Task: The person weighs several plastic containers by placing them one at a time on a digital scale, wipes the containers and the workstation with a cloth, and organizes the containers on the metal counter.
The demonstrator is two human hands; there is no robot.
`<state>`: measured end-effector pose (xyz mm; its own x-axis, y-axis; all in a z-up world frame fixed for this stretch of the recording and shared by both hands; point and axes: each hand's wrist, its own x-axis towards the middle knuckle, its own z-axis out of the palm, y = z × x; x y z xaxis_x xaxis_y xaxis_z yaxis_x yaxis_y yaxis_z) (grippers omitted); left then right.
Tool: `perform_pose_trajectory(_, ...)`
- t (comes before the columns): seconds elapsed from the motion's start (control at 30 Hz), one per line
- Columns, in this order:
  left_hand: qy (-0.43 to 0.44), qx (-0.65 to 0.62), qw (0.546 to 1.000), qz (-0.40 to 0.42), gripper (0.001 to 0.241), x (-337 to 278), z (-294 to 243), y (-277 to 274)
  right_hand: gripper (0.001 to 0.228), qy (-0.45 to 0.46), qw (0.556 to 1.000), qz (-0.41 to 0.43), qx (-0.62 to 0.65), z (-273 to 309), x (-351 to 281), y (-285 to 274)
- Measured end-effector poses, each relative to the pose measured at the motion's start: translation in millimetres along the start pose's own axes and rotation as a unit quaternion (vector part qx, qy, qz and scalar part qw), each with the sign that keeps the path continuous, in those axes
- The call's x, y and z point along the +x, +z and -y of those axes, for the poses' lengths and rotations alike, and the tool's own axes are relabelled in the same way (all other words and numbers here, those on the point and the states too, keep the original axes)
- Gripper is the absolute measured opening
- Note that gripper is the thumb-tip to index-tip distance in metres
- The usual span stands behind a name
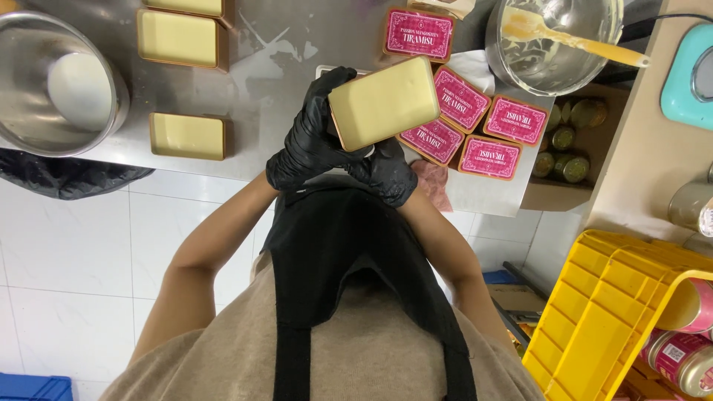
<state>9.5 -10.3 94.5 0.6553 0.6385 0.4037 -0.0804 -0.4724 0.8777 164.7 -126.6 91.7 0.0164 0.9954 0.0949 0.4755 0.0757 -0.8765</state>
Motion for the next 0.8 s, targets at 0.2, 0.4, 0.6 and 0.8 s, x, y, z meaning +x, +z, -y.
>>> perform_pose_trajectory(0.2, 0.027, 0.012, 0.999, 0.034, 0.103, -3.6, -6.7, -12.9, 0.057, 0.041, 0.993, 0.036, 0.109, -24.1, -7.4, -0.8)
perform_pose_trajectory(0.4, -0.014, -0.035, 0.998, 0.042, 0.102, -5.7, -16.9, -31.8, 0.048, 0.119, 0.956, -0.019, 0.267, -37.2, -16.3, -15.2)
perform_pose_trajectory(0.6, -0.045, -0.100, 0.992, 0.067, 0.103, -12.0, -19.3, -57.1, 0.042, 0.190, 0.887, -0.075, 0.415, -49.6, -33.3, -55.2)
perform_pose_trajectory(0.8, -0.052, -0.119, 0.981, 0.144, 0.099, -13.2, -30.2, -68.6, 0.038, 0.251, 0.788, -0.120, 0.549, -51.7, -31.8, -78.9)
